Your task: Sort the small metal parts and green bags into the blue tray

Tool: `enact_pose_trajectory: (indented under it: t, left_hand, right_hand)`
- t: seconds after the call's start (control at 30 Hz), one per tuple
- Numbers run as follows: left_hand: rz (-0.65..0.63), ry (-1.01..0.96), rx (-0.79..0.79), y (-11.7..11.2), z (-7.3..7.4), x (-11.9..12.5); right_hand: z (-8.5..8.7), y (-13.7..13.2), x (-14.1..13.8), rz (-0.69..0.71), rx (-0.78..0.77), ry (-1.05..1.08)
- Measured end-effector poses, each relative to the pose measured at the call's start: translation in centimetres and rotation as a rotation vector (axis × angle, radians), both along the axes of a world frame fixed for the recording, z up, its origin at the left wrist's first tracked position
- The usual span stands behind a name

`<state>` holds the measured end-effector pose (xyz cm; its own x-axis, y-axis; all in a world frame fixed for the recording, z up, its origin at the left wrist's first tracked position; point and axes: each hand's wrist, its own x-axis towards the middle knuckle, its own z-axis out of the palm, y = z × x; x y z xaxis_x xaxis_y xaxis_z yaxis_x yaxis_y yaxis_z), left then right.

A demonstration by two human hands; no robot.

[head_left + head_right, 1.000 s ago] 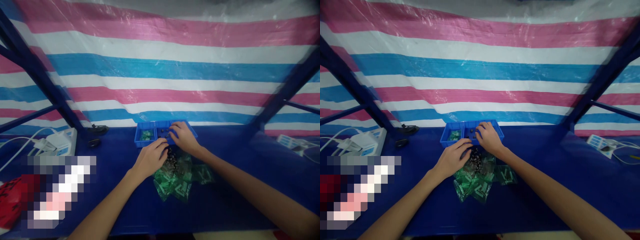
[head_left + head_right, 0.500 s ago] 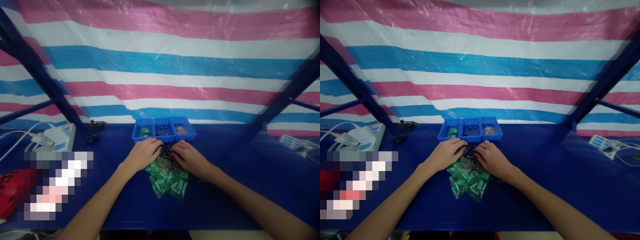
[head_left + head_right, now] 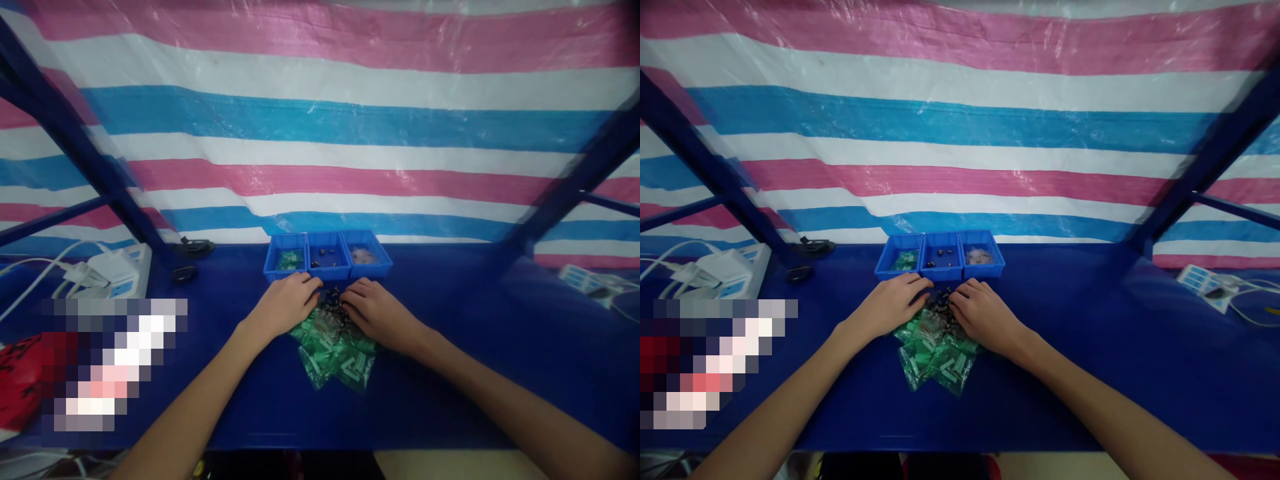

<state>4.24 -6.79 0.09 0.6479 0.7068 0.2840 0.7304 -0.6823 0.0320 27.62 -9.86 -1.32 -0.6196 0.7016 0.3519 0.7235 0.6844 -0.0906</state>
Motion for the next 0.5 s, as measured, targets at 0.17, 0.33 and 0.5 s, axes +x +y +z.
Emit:
enact_pose_trajectory:
  t: [0.17, 0.33, 0.5]
  left_hand:
    - [0.021, 0.007, -0.003, -0.22, 0.13, 0.07]
    - [-0.003, -0.044, -0.03, -0.23, 0.13, 0.04]
    - [-0.022, -0.135, -0.069, 0.0, 0.05, -0.07]
  right_hand:
    - [0.06, -0.13, -0.11, 0.012, -0.006, 0.071]
    - [-0.05, -0.21, -0.19, 0.024, -0.007, 0.111]
    - [-0.18, -0.3, -0.15, 0.023, -0.008, 0.139]
